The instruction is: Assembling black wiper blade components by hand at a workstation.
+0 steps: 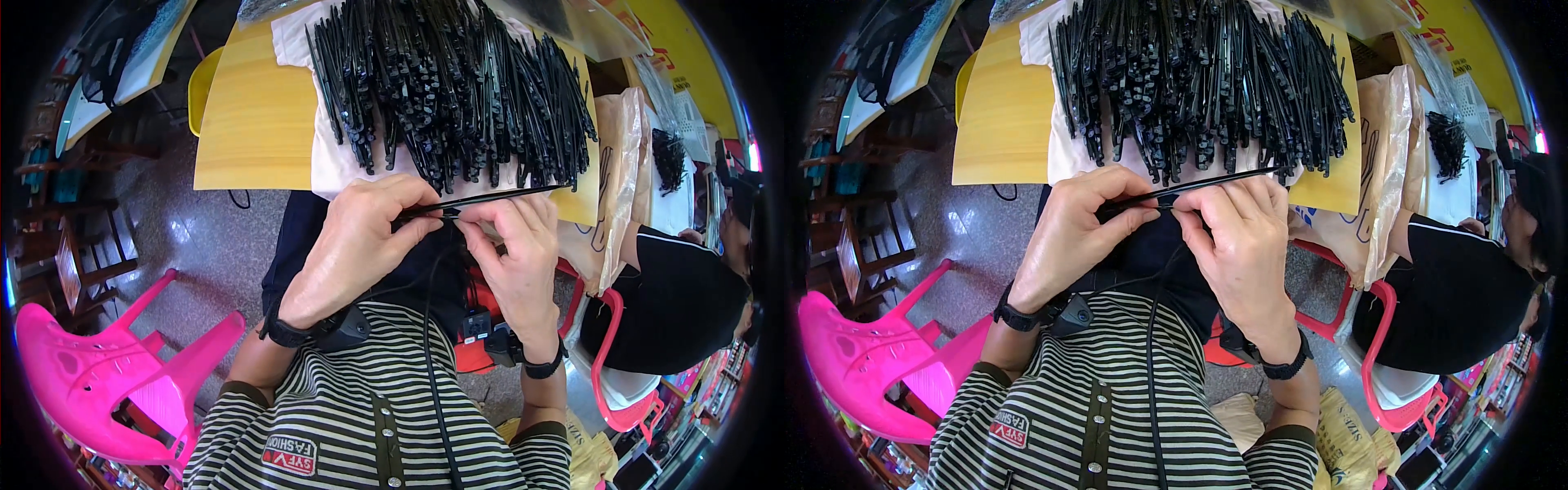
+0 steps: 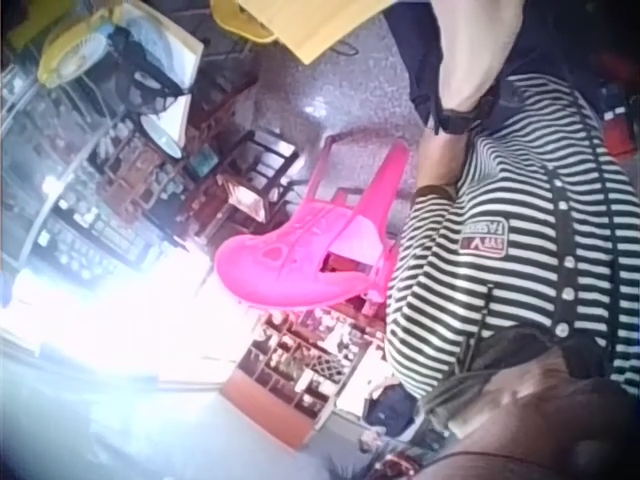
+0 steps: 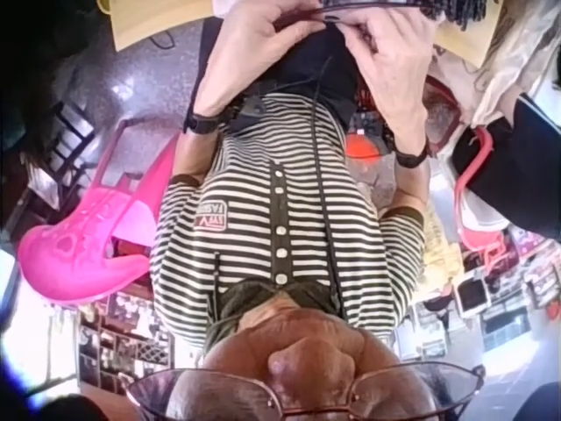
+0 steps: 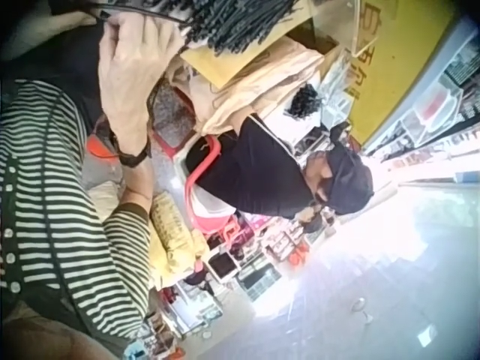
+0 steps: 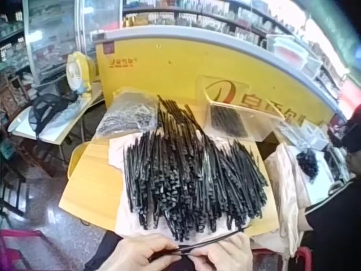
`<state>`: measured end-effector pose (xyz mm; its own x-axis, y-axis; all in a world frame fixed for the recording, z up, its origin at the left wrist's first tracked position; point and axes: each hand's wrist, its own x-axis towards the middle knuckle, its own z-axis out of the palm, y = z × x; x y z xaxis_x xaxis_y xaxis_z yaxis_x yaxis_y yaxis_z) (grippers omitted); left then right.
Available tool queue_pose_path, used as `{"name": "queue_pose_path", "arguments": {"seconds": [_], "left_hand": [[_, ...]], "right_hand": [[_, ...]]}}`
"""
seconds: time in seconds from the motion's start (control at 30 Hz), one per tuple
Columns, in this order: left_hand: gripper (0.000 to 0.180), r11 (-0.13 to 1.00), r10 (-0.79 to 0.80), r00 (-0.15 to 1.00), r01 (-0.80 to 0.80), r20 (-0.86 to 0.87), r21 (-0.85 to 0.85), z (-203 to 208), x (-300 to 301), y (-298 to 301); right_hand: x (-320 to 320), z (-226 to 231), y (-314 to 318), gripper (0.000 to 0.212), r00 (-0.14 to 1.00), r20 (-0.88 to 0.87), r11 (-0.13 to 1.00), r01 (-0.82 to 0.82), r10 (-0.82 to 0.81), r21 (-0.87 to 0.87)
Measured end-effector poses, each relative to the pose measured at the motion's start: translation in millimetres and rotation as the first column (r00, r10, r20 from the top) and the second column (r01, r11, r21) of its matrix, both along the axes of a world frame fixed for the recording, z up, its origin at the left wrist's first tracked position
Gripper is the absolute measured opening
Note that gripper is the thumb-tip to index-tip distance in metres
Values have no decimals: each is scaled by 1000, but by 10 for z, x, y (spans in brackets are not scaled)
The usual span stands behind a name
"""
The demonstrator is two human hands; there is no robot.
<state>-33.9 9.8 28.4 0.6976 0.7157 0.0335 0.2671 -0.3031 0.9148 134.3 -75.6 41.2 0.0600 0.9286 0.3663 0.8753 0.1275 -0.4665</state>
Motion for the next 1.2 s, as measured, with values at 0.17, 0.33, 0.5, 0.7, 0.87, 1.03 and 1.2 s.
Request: {"name": "queue_pose_path", "arguments": {"seconds": [0.17,0.33,0.5,0.7,0.87,1.03,1.2], "left_hand": [[15,997,67,997,-68,-24,-32,16,34,-41],[14,992,78,996,-73,53,-100,-63,30,-62],[14,998,58,997,-56,47,-35,-49,39,-49],[13,998,50,995,-48,91,-27,-18,56,-43],[13,999,36,995,-32,95,-44,-63,41,-40],[13,999,9,996,-5,87,-42,-70,32,-10],[12,998,-15,998,19,62,-67,-83,20,-1]], "right_hand": [[7,-72,6,18,1000,21,1000,4,-4,23],[8,-63,6,20,1000,2,999,-23,23,26],[-3,-81,5,22,1000,14,999,-13,12,35],[-10,-137,14,23,998,62,991,-30,23,127],[1,-187,5,22,994,84,991,-72,63,115],[9,-260,0,22,994,70,989,-94,87,116],[0,-321,2,24,991,74,985,-117,108,130]]}}
